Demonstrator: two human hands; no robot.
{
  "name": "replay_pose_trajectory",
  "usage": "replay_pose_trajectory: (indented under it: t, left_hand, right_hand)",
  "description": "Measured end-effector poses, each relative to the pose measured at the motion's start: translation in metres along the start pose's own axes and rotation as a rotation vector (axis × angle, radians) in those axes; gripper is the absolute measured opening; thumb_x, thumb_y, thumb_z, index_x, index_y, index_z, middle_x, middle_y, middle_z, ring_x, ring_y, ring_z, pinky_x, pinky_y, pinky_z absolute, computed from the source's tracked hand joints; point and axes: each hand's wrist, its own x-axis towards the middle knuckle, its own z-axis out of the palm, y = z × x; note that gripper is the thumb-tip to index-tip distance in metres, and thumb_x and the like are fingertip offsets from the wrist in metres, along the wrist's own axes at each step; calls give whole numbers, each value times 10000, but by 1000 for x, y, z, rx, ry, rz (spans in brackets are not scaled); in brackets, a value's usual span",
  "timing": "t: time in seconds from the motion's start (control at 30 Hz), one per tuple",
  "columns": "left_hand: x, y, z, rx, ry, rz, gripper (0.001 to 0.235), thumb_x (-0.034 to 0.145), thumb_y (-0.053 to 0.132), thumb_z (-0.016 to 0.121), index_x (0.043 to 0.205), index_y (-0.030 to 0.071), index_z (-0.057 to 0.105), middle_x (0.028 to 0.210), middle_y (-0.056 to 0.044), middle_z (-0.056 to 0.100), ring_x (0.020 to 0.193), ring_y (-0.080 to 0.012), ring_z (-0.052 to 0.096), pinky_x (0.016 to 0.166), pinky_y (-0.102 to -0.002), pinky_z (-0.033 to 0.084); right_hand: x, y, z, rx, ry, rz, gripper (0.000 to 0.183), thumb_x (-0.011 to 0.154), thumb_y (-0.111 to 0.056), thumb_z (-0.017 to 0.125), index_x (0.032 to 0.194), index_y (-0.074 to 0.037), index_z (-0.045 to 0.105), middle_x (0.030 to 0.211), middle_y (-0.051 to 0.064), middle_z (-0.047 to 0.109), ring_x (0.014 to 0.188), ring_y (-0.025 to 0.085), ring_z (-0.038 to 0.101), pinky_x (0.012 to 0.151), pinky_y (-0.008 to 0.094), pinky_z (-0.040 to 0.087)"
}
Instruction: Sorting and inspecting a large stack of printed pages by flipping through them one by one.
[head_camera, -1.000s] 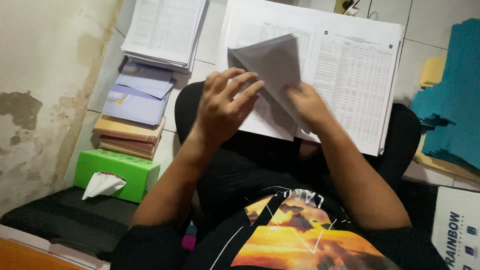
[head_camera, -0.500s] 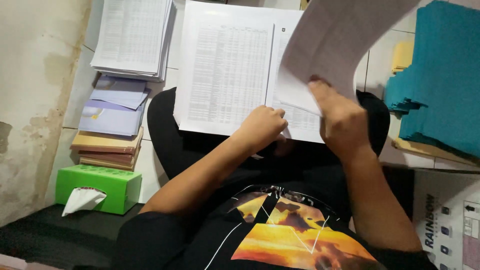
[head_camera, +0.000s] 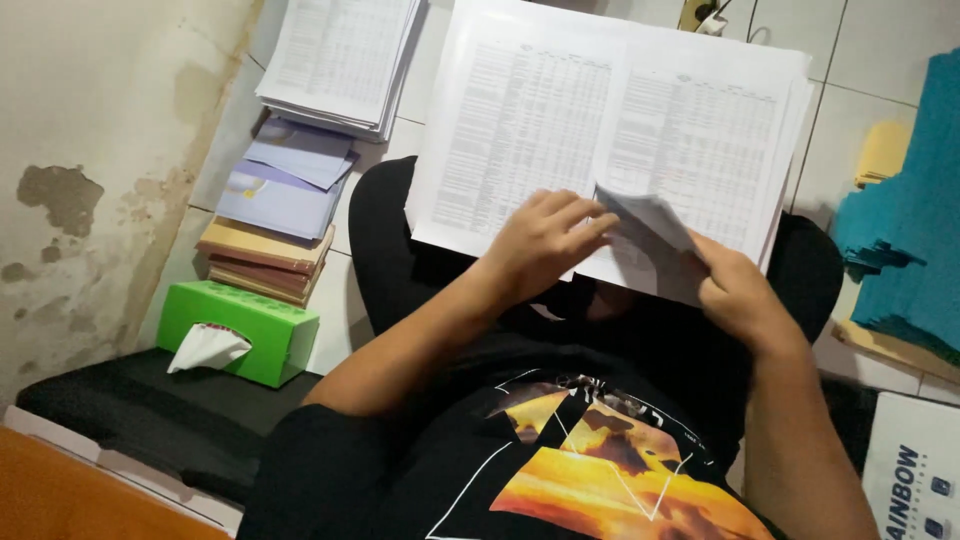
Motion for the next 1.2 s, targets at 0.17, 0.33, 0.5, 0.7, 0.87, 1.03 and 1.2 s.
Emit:
replay_pose_trajectory:
  t: [0.17,0.33,0.5,0.7,0.87,1.03,1.2]
  left_hand:
    - [-57,-84,-69,146,-464,-164,389,762,391,859,1037,163,705,980,-47,667,844,-268,653,725,-388,506]
    - [-70,-84,-98,180,-718,-160,515,658,437,923,1063,174,744,1099,-82,704,938,-288,697,777,-369,515]
    - [-85,-67,-88,388,-609,-40,336,741,331,828,1019,158,750,905,-69,720,818,-267,705,685,-396,483]
    - [-71,-69,-108,283,-625,-55,127,750,252,822,777,170,728,656,-7,690,621,-236,676,632,-350,492]
    - [-81,-87,-105,219,-712,-107,86,796,235,774,733,203,725,576,28,674,593,-210,689,664,-339,482]
    - [-74,-87,-108,220,-657,-62,152,813,140,741,702,230,692,573,21,679,624,-203,708,716,-344,482]
    - [-51,-85,-109,292,-257,85,63,915,182,728,870,218,702,829,62,697,957,-171,620,811,-357,418]
  right_hand:
    - [18,-82,-34,-175,288,-86,476,1146,-267,359,1437,8,617,1160,327,682,1067,549,629,825,603,505]
    - [87,-131,30,-382,416,-288,479,1051,-141,457,1522,-115,539,1324,193,683,1171,375,661,928,504,545]
    - [108,-164,96,-421,277,-367,364,1013,-94,476,1348,-40,611,1324,192,678,1163,332,686,917,418,575]
    - [94,-169,112,-397,76,-324,374,1010,-153,463,1360,-76,567,1375,179,632,1184,342,666,917,458,572]
    - [88,-161,126,-443,119,-393,406,1000,-91,440,1381,-2,551,1412,225,596,1249,362,626,979,430,539]
    - [83,-155,136,-463,158,-510,474,975,-57,449,1416,109,504,1422,342,539,1337,441,543,1115,449,447]
    - [82,-164,123,-128,129,-249,423,994,-167,437,1372,-31,568,1285,210,639,1209,407,629,1032,500,498]
